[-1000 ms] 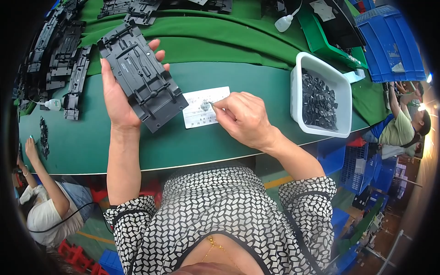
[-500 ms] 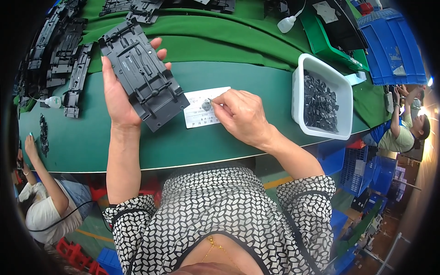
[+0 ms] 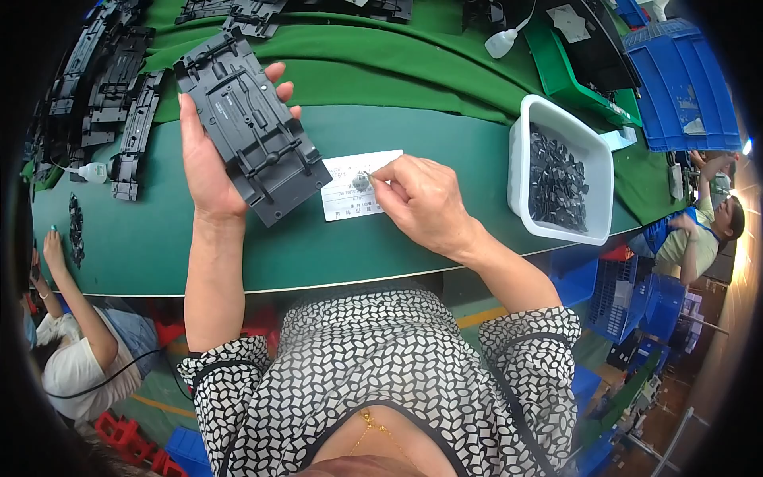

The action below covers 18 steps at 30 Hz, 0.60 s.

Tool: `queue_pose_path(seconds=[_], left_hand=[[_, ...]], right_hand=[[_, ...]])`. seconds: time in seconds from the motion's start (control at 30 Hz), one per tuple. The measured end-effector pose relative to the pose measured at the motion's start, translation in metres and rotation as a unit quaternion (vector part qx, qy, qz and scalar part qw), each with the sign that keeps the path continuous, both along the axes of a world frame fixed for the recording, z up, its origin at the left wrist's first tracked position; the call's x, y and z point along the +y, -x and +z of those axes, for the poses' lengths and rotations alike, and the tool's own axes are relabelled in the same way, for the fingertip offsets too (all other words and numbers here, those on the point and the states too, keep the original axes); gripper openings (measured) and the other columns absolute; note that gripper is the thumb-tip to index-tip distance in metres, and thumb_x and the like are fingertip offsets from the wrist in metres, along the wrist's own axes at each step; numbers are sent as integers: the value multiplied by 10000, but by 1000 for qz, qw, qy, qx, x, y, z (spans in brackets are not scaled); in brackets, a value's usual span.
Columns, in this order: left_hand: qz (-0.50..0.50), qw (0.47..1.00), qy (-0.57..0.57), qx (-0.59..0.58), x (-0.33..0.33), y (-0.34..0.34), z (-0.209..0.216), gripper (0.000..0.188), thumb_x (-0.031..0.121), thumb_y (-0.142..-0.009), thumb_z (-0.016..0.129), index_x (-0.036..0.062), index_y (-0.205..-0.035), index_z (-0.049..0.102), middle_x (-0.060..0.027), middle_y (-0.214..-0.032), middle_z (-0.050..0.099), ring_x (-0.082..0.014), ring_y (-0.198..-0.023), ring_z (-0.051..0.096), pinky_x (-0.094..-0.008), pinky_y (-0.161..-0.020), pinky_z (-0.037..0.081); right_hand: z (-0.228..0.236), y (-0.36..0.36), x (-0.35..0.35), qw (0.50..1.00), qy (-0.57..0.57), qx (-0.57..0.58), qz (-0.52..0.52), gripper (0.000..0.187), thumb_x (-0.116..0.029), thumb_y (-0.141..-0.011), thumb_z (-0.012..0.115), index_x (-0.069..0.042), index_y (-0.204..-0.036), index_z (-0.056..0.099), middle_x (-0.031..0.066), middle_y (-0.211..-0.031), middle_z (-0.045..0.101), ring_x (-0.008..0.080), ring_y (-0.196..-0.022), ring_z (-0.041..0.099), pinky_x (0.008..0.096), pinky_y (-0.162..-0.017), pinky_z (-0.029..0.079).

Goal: Manually assembling small plastic components onto a larger chassis at a factory workstation.

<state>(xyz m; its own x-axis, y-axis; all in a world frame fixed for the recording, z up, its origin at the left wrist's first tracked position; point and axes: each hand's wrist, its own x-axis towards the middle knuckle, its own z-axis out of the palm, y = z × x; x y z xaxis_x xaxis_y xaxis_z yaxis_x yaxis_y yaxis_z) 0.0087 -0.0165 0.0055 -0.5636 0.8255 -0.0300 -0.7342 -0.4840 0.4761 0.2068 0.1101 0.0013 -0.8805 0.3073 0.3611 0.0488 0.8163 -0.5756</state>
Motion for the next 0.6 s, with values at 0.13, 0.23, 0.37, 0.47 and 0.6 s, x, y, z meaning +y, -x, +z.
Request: queue_pose_path(seconds=[0.13, 0.23, 0.37, 0.47, 0.6], left_hand=[[10, 1000, 21, 7, 2, 0, 2, 774, 612, -951, 85, 7, -1307, 410, -178, -1233, 541, -284, -1038, 588, -430, -829, 551], [0, 1000, 9, 2, 2, 0, 1, 770, 609, -952, 83, 8, -1306, 410, -178, -1232, 541, -282, -1037, 588, -430, -828, 552], [2, 1000, 12, 6, 0, -1, 1, 771, 613, -951, 85, 11, -1307, 410, -177, -1232, 542, -281, -1036, 588, -429, -830, 551], [-1, 1000, 7, 0, 2, 0, 2, 769, 610, -952, 83, 12, -1311, 408, -177, -1233, 541, -285, -1038, 587, -430, -831, 550], [-1, 1000, 10, 7, 1, 0, -1, 756, 592, -960, 105, -1, -1335, 389, -192, -1274, 512, -301, -1041, 583, -437, -853, 540]], right_hand=[[2, -1, -1, 1000, 18, 1, -10, 91, 20, -753, 686, -13, -759, 601, 13, -535, 427, 107, -454, 403, 274, -437, 340], [1, -2, 0, 999, 29, -3, -24, 87, 18, -757, 686, -10, -762, 604, 10, -535, 426, 103, -457, 401, 272, -437, 338], [2, -3, -1, 1000, 19, -13, -17, 78, 14, -766, 684, -7, -762, 609, 10, -537, 427, 101, -462, 403, 269, -438, 337], [4, -3, 0, 999, 24, -25, -23, 65, 14, -776, 678, 0, -775, 615, 12, -550, 440, 92, -476, 410, 260, -447, 345], [5, -5, -1, 998, 45, -22, -29, 61, 20, -777, 674, 5, -784, 615, 12, -560, 453, 88, -482, 416, 255, -452, 352]])
